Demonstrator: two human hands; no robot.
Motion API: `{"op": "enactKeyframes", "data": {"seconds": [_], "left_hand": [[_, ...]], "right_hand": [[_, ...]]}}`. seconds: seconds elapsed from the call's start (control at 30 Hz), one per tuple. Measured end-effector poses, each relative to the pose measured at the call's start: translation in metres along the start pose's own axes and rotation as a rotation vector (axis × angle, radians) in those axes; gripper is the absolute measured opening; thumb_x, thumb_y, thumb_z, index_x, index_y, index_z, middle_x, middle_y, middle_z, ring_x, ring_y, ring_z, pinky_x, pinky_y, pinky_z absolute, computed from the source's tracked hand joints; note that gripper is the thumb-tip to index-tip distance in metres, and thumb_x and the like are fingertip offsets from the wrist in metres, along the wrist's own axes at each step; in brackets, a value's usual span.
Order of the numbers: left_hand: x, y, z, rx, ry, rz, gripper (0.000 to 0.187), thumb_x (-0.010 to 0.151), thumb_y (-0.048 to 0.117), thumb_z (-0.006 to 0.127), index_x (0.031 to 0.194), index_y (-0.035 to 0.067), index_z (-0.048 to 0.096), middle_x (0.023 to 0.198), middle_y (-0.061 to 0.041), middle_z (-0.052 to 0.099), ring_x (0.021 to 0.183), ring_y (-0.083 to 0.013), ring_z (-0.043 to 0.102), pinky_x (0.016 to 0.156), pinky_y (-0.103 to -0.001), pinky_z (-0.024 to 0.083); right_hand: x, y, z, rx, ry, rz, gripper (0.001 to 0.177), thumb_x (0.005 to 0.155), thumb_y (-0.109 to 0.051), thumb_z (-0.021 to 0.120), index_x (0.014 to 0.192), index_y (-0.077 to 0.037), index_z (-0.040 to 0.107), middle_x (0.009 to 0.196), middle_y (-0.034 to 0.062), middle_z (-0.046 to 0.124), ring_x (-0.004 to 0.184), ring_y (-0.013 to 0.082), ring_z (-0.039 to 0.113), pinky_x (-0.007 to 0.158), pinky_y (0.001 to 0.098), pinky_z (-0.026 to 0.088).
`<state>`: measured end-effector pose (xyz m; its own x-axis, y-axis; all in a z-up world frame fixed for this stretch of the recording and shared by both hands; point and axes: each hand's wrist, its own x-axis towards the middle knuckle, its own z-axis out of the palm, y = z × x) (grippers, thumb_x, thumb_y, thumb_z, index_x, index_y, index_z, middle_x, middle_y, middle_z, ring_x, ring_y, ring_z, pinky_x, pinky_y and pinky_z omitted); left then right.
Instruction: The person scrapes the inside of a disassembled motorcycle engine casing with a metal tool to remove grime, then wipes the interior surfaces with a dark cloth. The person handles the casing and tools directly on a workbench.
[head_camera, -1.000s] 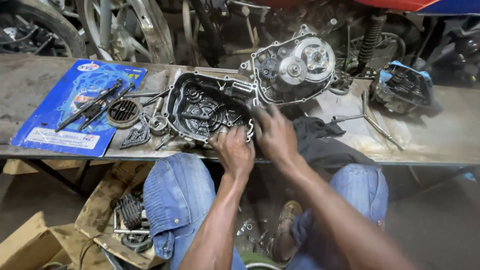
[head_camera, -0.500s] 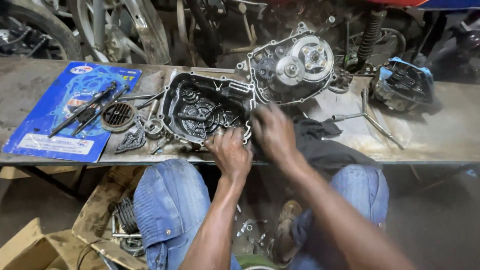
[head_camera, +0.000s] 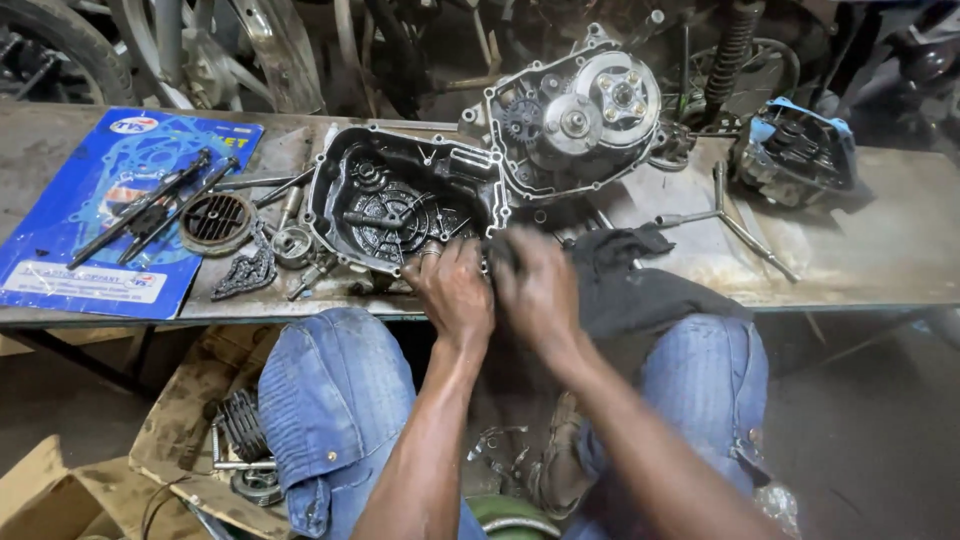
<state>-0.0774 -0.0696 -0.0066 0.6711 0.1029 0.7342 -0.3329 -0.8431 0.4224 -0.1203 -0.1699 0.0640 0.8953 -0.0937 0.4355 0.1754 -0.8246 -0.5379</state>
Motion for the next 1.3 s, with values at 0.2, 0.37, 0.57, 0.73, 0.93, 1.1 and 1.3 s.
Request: {"op": "enactKeyframes", "data": {"seconds": [0.2,0.37,0.57,0.73,0.93,1.1,1.3], "left_hand": [[-0.002,0.004,-0.002,-0.039,-0.05,0.0,0.024,0.065,0.014,0.08,0.086,0.021,0.069,0.075,0.005,0.062,0.08,-0.0193,0.062,0.09,-0.048,0.043],[-0.002,-0.002,0.01,-0.014,-0.008,0.021,0.016,0.07,0.017,0.073,0.084,0.023,0.067,0.074,0.004,0.059,0.077,-0.0192,0.061,0.088,-0.046,0.043],[-0.003,-0.001,0.003,-0.004,0.042,0.016,0.015,0.071,0.017,0.074,0.083,0.023,0.067,0.073,0.004,0.06,0.079,-0.0203,0.062,0.088,-0.044,0.043],[-0.005,-0.004,0.015,-0.015,0.033,0.027,0.024,0.061,0.017,0.076,0.08,0.023,0.065,0.073,0.004,0.057,0.078,-0.0211,0.061,0.085,-0.044,0.043],[-0.013,-0.011,0.012,0.0,0.033,0.047,0.016,0.07,0.028,0.073,0.084,0.025,0.065,0.074,0.005,0.056,0.082,-0.019,0.06,0.09,-0.043,0.039],[-0.009,0.001,-0.004,0.004,-0.073,-0.018,0.028,0.066,0.025,0.088,0.088,0.023,0.071,0.075,0.005,0.062,0.082,-0.0184,0.061,0.09,-0.046,0.041],[-0.015,-0.01,0.013,-0.027,-0.069,-0.002,0.027,0.067,0.018,0.082,0.089,0.022,0.068,0.076,0.005,0.06,0.081,-0.0207,0.06,0.09,-0.05,0.041]], "right_hand": [[0.057,0.024,0.009,-0.042,0.153,-0.048,0.021,0.086,-0.019,0.074,0.104,-0.01,0.073,0.091,0.0179,0.072,0.091,0.0424,0.07,0.082,0.0531,0.057],[0.027,0.029,0.015,-0.023,0.066,-0.058,0.021,0.086,-0.02,0.073,0.107,-0.015,0.073,0.095,0.0155,0.072,0.096,0.0413,0.07,0.083,0.0532,0.057],[0.015,0.031,0.013,0.007,0.013,-0.09,0.021,0.086,-0.019,0.072,0.108,-0.02,0.074,0.095,0.0113,0.073,0.096,0.0367,0.071,0.084,0.0498,0.058],[0.063,0.036,0.013,0.036,0.115,-0.1,0.018,0.088,-0.021,0.073,0.106,-0.02,0.075,0.095,0.0093,0.074,0.097,0.0366,0.071,0.087,0.0483,0.058],[-0.021,0.014,0.0,0.141,-0.075,-0.022,0.019,0.088,-0.023,0.073,0.106,-0.018,0.078,0.102,0.0084,0.077,0.108,0.0302,0.072,0.091,0.0422,0.058],[0.026,0.012,-0.034,0.311,0.007,-0.024,0.022,0.092,-0.023,0.068,0.11,-0.013,0.076,0.1,0.0177,0.075,0.101,0.0412,0.071,0.09,0.0523,0.055],[0.015,0.006,-0.005,0.137,0.009,-0.154,0.023,0.094,-0.011,0.062,0.114,-0.01,0.074,0.098,0.022,0.074,0.097,0.0458,0.07,0.088,0.0561,0.055]]}}
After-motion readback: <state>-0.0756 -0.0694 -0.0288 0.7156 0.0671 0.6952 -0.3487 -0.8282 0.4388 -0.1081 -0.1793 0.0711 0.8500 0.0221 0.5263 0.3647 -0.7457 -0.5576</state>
